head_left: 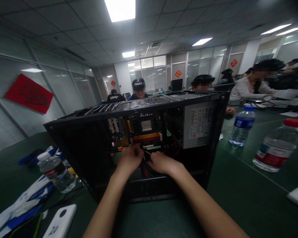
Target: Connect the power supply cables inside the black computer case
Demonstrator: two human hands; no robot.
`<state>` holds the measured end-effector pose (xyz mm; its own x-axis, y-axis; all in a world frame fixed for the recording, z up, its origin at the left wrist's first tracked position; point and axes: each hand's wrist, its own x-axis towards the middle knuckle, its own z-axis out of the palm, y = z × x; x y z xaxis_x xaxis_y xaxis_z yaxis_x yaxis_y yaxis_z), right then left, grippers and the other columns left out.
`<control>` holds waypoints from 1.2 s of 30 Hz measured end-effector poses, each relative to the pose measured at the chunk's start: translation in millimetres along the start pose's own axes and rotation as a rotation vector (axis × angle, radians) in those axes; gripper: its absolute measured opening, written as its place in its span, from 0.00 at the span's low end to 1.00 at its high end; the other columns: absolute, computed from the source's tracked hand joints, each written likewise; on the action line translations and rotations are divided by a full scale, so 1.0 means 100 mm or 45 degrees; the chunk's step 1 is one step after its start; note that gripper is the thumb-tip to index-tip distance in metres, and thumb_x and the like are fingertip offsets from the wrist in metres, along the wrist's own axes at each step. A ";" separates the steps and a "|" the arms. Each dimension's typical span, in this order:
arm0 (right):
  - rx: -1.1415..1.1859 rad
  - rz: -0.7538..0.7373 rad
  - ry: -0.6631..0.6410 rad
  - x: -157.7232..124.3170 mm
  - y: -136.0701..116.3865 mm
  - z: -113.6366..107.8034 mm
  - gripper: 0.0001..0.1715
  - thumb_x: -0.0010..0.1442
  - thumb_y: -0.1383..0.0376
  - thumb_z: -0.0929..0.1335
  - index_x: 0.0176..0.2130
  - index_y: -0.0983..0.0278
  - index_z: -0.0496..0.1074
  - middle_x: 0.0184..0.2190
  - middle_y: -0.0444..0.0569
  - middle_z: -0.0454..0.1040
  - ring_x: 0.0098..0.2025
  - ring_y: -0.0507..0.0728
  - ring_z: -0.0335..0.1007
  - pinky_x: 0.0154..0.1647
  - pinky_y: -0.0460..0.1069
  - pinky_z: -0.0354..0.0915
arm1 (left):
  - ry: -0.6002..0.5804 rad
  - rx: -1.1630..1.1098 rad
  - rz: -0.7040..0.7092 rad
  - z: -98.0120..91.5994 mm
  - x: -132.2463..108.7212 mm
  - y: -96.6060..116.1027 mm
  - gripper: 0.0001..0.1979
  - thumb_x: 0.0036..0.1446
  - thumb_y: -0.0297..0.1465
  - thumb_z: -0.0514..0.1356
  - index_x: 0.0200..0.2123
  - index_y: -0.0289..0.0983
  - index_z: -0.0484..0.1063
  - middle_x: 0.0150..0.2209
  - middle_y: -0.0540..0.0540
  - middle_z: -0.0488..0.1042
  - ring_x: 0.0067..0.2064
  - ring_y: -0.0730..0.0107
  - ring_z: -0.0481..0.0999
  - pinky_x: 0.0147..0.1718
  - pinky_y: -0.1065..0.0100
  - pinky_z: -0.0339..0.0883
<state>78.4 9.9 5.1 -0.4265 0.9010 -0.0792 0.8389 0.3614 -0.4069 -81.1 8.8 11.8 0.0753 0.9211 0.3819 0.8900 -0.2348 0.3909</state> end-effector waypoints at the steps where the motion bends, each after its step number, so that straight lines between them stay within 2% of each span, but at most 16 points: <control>1: 0.057 -0.017 0.107 0.01 0.00 0.01 0.19 0.65 0.62 0.64 0.46 0.72 0.77 0.44 0.67 0.78 0.48 0.65 0.76 0.44 0.50 0.66 | 0.004 -0.025 0.005 0.00 0.00 0.01 0.10 0.58 0.34 0.56 0.25 0.38 0.70 0.24 0.50 0.73 0.28 0.69 0.71 0.28 0.70 0.51; 4: 0.243 -0.049 0.408 0.06 0.00 0.00 0.21 0.67 0.60 0.61 0.35 0.68 0.79 0.34 0.59 0.80 0.39 0.60 0.77 0.36 0.48 0.62 | 0.010 -0.169 0.059 -0.04 -0.02 0.07 0.16 0.63 0.40 0.52 0.29 0.38 0.73 0.28 0.48 0.76 0.32 0.68 0.74 0.31 0.69 0.56; 6: 0.417 -0.104 0.554 0.09 0.00 -0.02 0.28 0.68 0.57 0.59 0.26 0.67 0.75 0.25 0.52 0.77 0.31 0.57 0.73 0.30 0.47 0.58 | 0.008 -0.303 0.116 -0.10 -0.04 0.13 0.19 0.64 0.41 0.49 0.31 0.38 0.74 0.31 0.47 0.77 0.35 0.67 0.75 0.35 0.69 0.59; 8: 0.631 -0.197 0.675 0.10 -0.01 -0.06 0.32 0.69 0.53 0.57 0.22 0.66 0.71 0.20 0.47 0.71 0.27 0.54 0.68 0.27 0.47 0.54 | 0.010 -0.425 0.172 -0.17 -0.07 0.18 0.19 0.65 0.40 0.48 0.30 0.38 0.73 0.32 0.46 0.78 0.35 0.67 0.75 0.37 0.69 0.61; 10: 0.821 -0.279 0.753 0.09 -0.01 -0.10 0.33 0.69 0.49 0.56 0.22 0.65 0.68 0.19 0.44 0.67 0.26 0.53 0.65 0.28 0.46 0.54 | 0.069 -0.463 0.202 -0.24 -0.10 0.20 0.19 0.64 0.39 0.48 0.29 0.38 0.73 0.32 0.46 0.78 0.36 0.66 0.75 0.39 0.68 0.63; 13: 0.966 -0.331 0.813 0.06 -0.01 -0.14 0.32 0.68 0.47 0.55 0.24 0.64 0.66 0.21 0.43 0.66 0.28 0.53 0.64 0.31 0.46 0.57 | 0.259 -0.371 0.168 -0.32 -0.14 0.17 0.17 0.63 0.39 0.51 0.28 0.38 0.73 0.31 0.45 0.78 0.37 0.64 0.75 0.42 0.67 0.63; 15: 1.000 -0.380 0.834 0.03 -0.02 -0.17 0.31 0.68 0.46 0.55 0.26 0.63 0.66 0.23 0.43 0.66 0.29 0.53 0.64 0.32 0.47 0.57 | 0.341 -0.384 0.126 -0.36 -0.14 0.13 0.16 0.63 0.40 0.52 0.31 0.38 0.73 0.34 0.45 0.78 0.40 0.64 0.75 0.43 0.68 0.64; 19: 0.988 -0.581 0.871 -0.01 -0.05 -0.19 0.28 0.68 0.47 0.57 0.29 0.63 0.67 0.29 0.45 0.66 0.33 0.54 0.64 0.35 0.47 0.58 | 0.410 -0.660 0.019 -0.37 -0.09 0.04 0.16 0.62 0.43 0.53 0.40 0.38 0.73 0.41 0.44 0.78 0.45 0.63 0.76 0.44 0.68 0.66; 21: 0.972 -0.675 0.881 -0.03 -0.05 -0.19 0.27 0.67 0.47 0.59 0.28 0.63 0.66 0.31 0.46 0.65 0.36 0.54 0.64 0.38 0.48 0.58 | 0.370 -0.859 -0.060 -0.37 -0.05 0.03 0.18 0.59 0.45 0.56 0.44 0.38 0.72 0.45 0.44 0.77 0.47 0.61 0.75 0.43 0.67 0.67; 24: 0.934 -0.763 0.919 -0.04 -0.03 -0.18 0.27 0.65 0.45 0.61 0.27 0.63 0.64 0.33 0.47 0.64 0.37 0.55 0.63 0.39 0.49 0.60 | 0.225 -1.229 -0.218 -0.37 -0.03 0.07 0.25 0.55 0.46 0.61 0.52 0.39 0.67 0.52 0.41 0.74 0.48 0.60 0.76 0.39 0.66 0.70; 26: 0.910 -0.795 0.978 -0.05 -0.02 -0.17 0.27 0.63 0.44 0.62 0.28 0.63 0.64 0.34 0.47 0.64 0.38 0.55 0.63 0.40 0.49 0.61 | 0.137 -1.465 -0.314 -0.39 -0.05 0.14 0.29 0.52 0.45 0.64 0.55 0.40 0.63 0.51 0.41 0.75 0.44 0.63 0.78 0.37 0.66 0.70; 28: 0.892 -0.803 1.030 -0.06 -0.02 -0.16 0.26 0.62 0.43 0.64 0.31 0.63 0.66 0.36 0.48 0.65 0.38 0.56 0.64 0.40 0.50 0.62 | 0.032 -1.655 -0.367 -0.43 -0.09 0.23 0.30 0.51 0.43 0.65 0.55 0.40 0.64 0.46 0.43 0.78 0.38 0.66 0.79 0.33 0.68 0.70; 30: 0.865 -0.814 1.042 -0.09 -0.02 -0.16 0.23 0.62 0.46 0.65 0.34 0.63 0.68 0.38 0.49 0.66 0.40 0.57 0.65 0.41 0.51 0.63 | -0.068 -1.792 -0.392 -0.49 -0.15 0.33 0.25 0.52 0.42 0.64 0.52 0.38 0.69 0.39 0.44 0.79 0.33 0.70 0.78 0.27 0.74 0.66; 32: 0.826 -0.835 1.032 -0.12 -0.04 -0.16 0.17 0.63 0.52 0.65 0.37 0.63 0.69 0.39 0.50 0.67 0.41 0.58 0.66 0.43 0.51 0.64 | -0.104 -1.904 -0.405 -0.56 -0.19 0.42 0.19 0.54 0.40 0.63 0.46 0.36 0.73 0.34 0.46 0.79 0.28 0.75 0.75 0.21 0.78 0.60; 34: 0.786 -0.863 1.021 -0.14 -0.05 -0.16 0.12 0.64 0.57 0.64 0.38 0.63 0.70 0.40 0.50 0.68 0.43 0.58 0.67 0.45 0.51 0.64 | -0.096 -1.991 -0.412 -0.63 -0.22 0.48 0.13 0.56 0.35 0.62 0.42 0.36 0.75 0.34 0.46 0.79 0.24 0.80 0.70 0.18 0.80 0.59; 36: 0.752 -0.897 1.008 -0.15 -0.06 -0.15 0.10 0.64 0.60 0.65 0.41 0.63 0.71 0.41 0.51 0.69 0.44 0.58 0.68 0.46 0.52 0.65 | -0.089 -2.039 -0.422 -0.68 -0.23 0.50 0.08 0.56 0.30 0.62 0.39 0.35 0.77 0.35 0.46 0.80 0.23 0.82 0.69 0.20 0.80 0.62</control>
<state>85.0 -2.0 21.7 -0.2295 0.5229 0.8209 0.1351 0.8523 -0.5052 -68.9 -45.1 79.8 0.0456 0.9948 0.0905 -0.4733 -0.0583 0.8790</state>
